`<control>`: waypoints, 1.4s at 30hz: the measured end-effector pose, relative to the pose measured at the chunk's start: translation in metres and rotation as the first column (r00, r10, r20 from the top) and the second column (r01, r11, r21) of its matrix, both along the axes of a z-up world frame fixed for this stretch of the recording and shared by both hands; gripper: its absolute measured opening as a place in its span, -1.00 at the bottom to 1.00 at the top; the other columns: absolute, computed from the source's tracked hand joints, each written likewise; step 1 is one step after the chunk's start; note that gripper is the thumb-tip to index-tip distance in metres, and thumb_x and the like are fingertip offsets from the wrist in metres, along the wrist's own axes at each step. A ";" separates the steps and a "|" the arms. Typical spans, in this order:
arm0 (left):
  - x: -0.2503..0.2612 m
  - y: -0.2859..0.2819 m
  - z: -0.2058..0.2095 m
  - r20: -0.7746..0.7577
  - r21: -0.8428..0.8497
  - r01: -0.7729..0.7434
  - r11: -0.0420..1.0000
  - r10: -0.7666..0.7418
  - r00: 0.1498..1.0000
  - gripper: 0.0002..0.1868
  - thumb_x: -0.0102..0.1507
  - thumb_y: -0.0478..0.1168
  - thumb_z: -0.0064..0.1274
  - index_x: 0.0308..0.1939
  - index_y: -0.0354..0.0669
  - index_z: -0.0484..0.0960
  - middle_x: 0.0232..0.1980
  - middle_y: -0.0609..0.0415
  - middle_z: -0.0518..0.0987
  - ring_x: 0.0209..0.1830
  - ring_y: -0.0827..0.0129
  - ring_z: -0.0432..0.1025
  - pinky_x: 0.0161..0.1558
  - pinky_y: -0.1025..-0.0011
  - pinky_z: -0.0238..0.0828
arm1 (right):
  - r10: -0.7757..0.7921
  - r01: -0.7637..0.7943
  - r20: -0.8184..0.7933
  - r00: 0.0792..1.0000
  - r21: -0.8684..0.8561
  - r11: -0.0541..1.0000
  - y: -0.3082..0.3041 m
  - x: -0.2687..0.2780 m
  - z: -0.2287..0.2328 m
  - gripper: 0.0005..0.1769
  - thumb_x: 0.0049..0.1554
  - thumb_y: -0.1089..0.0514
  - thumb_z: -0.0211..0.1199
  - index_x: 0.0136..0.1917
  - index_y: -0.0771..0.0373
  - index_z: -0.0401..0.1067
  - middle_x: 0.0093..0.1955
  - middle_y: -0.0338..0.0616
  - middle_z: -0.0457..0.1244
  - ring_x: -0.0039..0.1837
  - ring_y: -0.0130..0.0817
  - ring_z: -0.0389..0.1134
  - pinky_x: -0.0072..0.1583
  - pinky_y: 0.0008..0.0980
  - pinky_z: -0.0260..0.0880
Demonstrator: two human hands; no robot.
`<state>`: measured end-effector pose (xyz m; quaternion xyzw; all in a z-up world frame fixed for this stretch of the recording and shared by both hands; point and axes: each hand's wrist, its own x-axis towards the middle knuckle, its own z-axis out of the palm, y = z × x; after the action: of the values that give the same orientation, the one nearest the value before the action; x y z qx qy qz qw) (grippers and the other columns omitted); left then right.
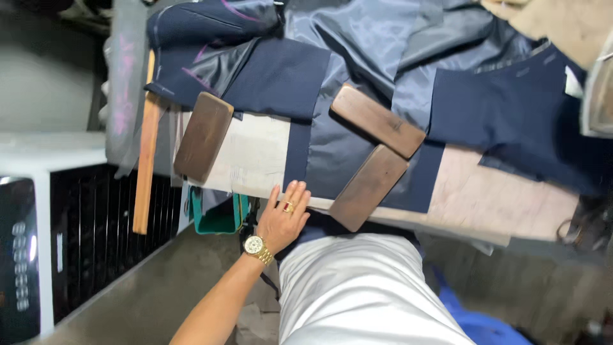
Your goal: The person irons pieces of dark fabric on a work surface, placing wooden blocks on the fabric to hold sections flat.
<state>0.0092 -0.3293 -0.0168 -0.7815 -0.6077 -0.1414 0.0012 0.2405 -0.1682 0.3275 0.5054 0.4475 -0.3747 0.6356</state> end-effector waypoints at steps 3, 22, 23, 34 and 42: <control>-0.018 -0.007 -0.004 0.044 -0.082 0.131 0.988 -0.127 0.991 -0.46 0.37 -0.07 0.09 0.38 -0.25 0.47 0.49 -0.13 0.38 0.51 0.04 0.26 0.41 -0.19 0.15 | -0.176 0.191 -0.095 0.980 0.186 0.964 -0.102 0.076 -0.184 -0.23 0.25 -0.49 -0.11 0.46 -0.48 -0.54 0.49 -0.66 -0.25 0.48 -0.50 -0.04 0.49 -0.41 -0.12; -0.017 -0.028 -0.024 0.236 -0.018 0.047 0.999 -0.041 0.971 -0.50 0.37 -0.10 -0.12 0.36 -0.23 0.43 0.49 -0.22 0.34 0.50 0.03 0.23 0.38 -0.27 0.08 | 0.865 0.151 -0.414 0.285 0.910 0.386 0.032 -0.171 -0.236 -0.51 0.26 -0.46 0.00 -0.02 -0.04 0.31 -0.34 -0.22 0.28 -0.33 -0.09 0.46 -0.29 -0.19 0.48; -0.018 -0.028 -0.024 0.236 -0.020 0.039 0.999 -0.033 0.971 -0.50 0.37 -0.10 -0.12 0.36 -0.23 0.43 0.49 -0.22 0.34 0.50 0.03 0.23 0.38 -0.27 0.08 | 0.866 0.149 -0.416 0.278 0.909 0.389 0.035 -0.169 -0.235 -0.51 0.26 -0.46 0.00 -0.02 -0.04 0.31 -0.34 -0.22 0.28 -0.33 -0.09 0.46 -0.29 -0.19 0.48; -0.044 -0.030 0.001 0.369 0.173 -0.058 0.983 -0.010 0.929 -0.71 0.31 -0.16 0.09 0.09 -0.10 0.66 0.24 -0.14 0.59 0.29 0.02 0.48 0.31 -0.16 0.23 | 0.680 0.099 -0.630 0.375 0.757 0.646 0.048 -0.161 -0.226 -0.44 0.28 -0.43 0.00 -0.10 0.10 0.30 -0.36 0.00 0.34 -0.25 0.09 0.47 -0.18 0.01 0.48; -0.182 0.018 0.006 0.042 0.087 -0.547 0.832 0.546 0.837 -0.26 0.26 0.15 0.28 0.39 -0.18 0.48 0.44 -0.35 0.29 0.45 -0.21 0.19 0.36 -0.12 0.02 | 0.659 -0.083 -0.681 0.320 0.673 0.735 -0.004 -0.160 -0.213 -0.38 0.33 -0.43 -0.16 -0.02 0.12 0.37 -0.32 0.06 0.39 -0.27 -0.02 0.50 -0.20 -0.14 0.53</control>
<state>-0.1724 -0.3108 -0.0104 -0.5733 -0.7980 -0.1702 0.0739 0.0807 -0.1724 0.1148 0.2523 0.9040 -0.2794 0.2025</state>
